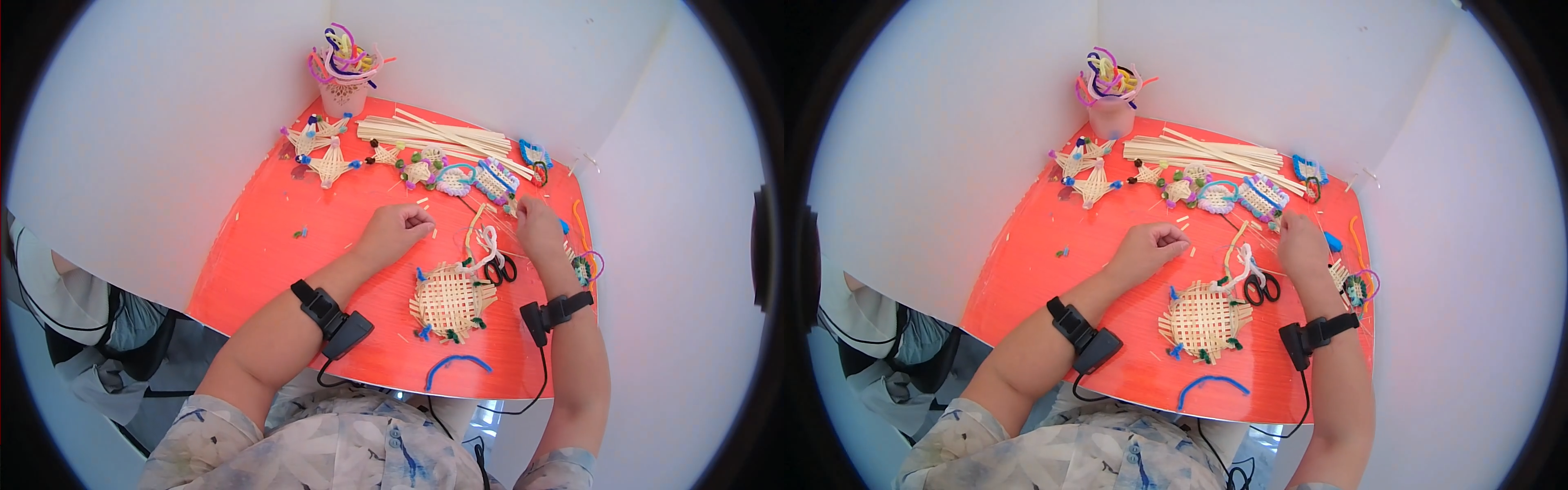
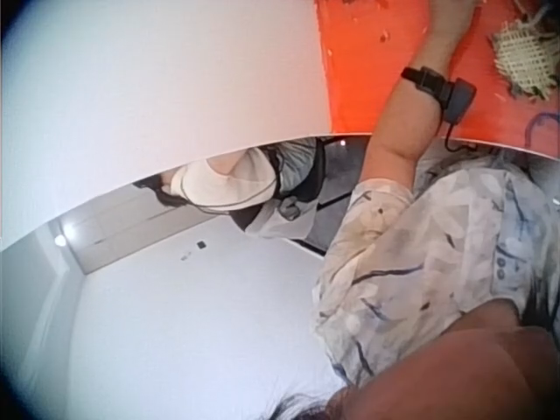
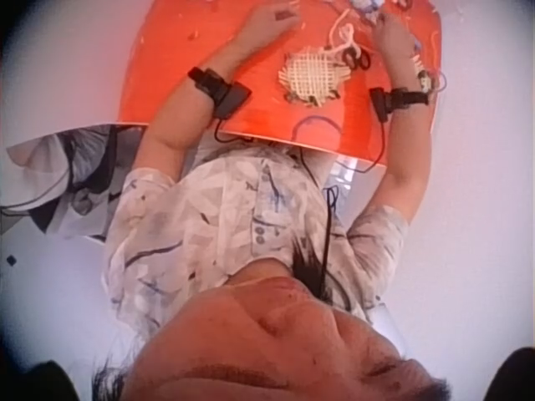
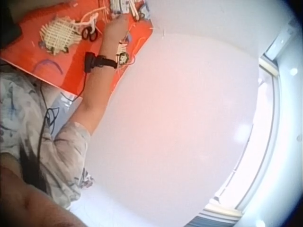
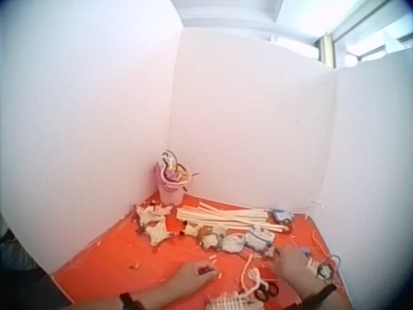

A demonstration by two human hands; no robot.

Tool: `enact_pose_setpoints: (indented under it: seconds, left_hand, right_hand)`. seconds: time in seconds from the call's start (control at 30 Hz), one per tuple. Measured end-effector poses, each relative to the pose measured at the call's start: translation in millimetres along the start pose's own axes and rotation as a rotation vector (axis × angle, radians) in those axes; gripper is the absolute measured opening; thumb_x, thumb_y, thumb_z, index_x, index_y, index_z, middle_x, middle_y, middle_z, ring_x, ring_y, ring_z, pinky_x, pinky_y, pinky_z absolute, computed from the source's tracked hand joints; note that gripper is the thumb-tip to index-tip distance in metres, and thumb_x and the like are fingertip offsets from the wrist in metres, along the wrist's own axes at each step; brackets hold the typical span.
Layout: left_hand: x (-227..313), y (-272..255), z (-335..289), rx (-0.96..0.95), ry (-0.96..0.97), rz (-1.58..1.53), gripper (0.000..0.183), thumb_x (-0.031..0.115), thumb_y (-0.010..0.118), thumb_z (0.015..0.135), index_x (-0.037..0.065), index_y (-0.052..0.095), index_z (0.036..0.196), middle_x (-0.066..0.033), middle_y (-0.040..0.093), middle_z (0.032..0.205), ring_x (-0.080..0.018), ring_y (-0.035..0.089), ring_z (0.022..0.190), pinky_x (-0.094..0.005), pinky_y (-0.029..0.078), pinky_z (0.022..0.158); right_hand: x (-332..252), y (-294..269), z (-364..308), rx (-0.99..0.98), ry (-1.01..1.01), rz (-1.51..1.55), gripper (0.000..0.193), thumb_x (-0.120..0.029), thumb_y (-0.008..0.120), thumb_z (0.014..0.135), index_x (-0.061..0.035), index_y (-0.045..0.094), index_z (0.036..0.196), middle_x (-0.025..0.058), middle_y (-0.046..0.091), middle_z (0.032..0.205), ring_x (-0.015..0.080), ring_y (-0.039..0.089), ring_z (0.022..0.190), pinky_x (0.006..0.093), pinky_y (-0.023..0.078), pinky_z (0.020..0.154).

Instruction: Weaving colorful plastic strips into a star-shaped bamboo frame to create a decoration.

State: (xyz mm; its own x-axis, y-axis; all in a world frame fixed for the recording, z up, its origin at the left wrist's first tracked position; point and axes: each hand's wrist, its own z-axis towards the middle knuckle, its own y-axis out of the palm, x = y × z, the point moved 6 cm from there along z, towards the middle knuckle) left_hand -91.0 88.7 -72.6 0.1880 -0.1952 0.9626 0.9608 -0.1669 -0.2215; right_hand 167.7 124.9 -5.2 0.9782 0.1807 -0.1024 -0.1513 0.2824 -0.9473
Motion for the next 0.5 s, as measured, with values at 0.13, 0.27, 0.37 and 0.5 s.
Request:
enact_pose_setpoints:
  seconds: [0.13, 0.27, 0.37, 0.5]
  left_hand:
    - [2.1, 0.8, 0.0, 0.000, 0.026, 0.015, 0.016, 0.016, 0.068, 0.089, 0.001, 0.070, 0.095, 0.0017, 0.064, 0.074, -0.0031, 0.055, 0.066, -0.0220, 0.046, 0.060]
    - [2.9, 0.2, -0.2, 0.006, 0.025, -0.003, 0.016, 0.016, 0.068, 0.089, 0.001, 0.070, 0.094, 0.0024, 0.063, 0.073, -0.0028, 0.054, 0.066, -0.0219, 0.045, 0.058]
    - [2.2, 2.6, 0.5, -0.002, 0.031, -0.011, 0.016, 0.016, 0.068, 0.089, 0.001, 0.070, 0.094, 0.0026, 0.062, 0.073, -0.0026, 0.053, 0.065, -0.0217, 0.044, 0.058]
    - [4.3, 0.1, -0.9, 0.003, 0.056, -0.010, 0.017, 0.018, 0.068, 0.089, 0.001, 0.070, 0.091, 0.0029, 0.061, 0.071, -0.0023, 0.052, 0.064, -0.0219, 0.043, 0.056]
  right_hand:
    - [2.8, -17.4, 1.3, 0.180, 0.018, 0.526, 0.006, -0.008, 0.053, 0.094, -0.0029, 0.051, 0.092, 0.0137, 0.065, 0.076, 0.0279, 0.065, 0.068, 0.0391, 0.049, 0.061]
    - [0.0, -24.1, 3.5, 0.103, 0.092, 0.866, 0.004, -0.007, 0.050, 0.097, -0.0043, 0.048, 0.095, 0.0098, 0.067, 0.078, 0.0139, 0.061, 0.063, 0.0282, 0.048, 0.057]
    - [0.3, -30.3, -0.8, 0.103, 0.096, 1.054, 0.003, -0.007, 0.051, 0.098, -0.0045, 0.049, 0.096, 0.0073, 0.068, 0.082, 0.0052, 0.057, 0.064, 0.0212, 0.047, 0.057]
    - [-18.1, -40.7, -11.2, 0.066, 0.122, 1.204, 0.004, -0.008, 0.053, 0.097, -0.0047, 0.052, 0.098, 0.0072, 0.068, 0.087, 0.0063, 0.059, 0.067, 0.0199, 0.048, 0.058]
